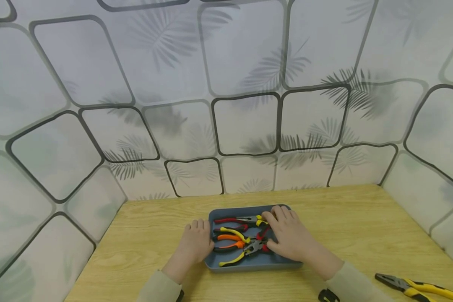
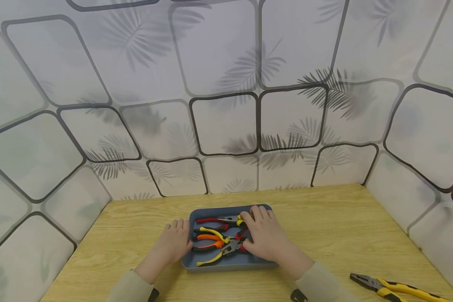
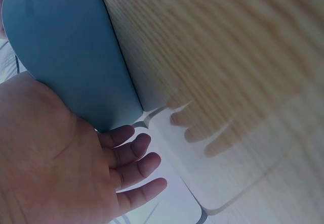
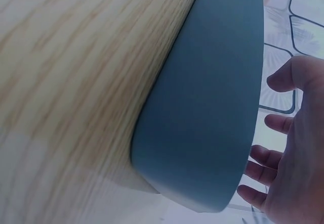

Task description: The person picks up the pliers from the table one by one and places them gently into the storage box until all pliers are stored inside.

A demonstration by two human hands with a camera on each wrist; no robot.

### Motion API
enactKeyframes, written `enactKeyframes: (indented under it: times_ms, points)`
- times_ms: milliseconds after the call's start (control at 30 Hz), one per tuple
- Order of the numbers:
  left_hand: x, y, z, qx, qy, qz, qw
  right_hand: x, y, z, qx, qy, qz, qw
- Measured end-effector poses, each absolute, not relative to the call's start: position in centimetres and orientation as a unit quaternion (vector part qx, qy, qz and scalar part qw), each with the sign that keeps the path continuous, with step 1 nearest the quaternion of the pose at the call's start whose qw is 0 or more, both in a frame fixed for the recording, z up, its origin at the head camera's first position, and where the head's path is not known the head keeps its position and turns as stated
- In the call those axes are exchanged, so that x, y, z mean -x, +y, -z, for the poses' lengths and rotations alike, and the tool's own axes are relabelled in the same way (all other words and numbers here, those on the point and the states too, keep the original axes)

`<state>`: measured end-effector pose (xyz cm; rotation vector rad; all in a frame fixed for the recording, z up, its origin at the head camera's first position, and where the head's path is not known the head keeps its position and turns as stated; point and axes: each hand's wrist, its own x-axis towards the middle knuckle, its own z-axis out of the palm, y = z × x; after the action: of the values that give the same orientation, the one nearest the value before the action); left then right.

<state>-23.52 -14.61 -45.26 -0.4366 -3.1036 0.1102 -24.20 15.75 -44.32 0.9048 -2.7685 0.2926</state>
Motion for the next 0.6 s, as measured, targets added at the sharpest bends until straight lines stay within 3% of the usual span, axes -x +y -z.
enactKeyframes:
  times_ms: [600]
  points:
    - [23.91, -14.53, 45.39, 0.130, -0.991, -0.031, -0.010, 23.42, 16.62, 43.98, -0.298, -0.944, -0.083, 0.114]
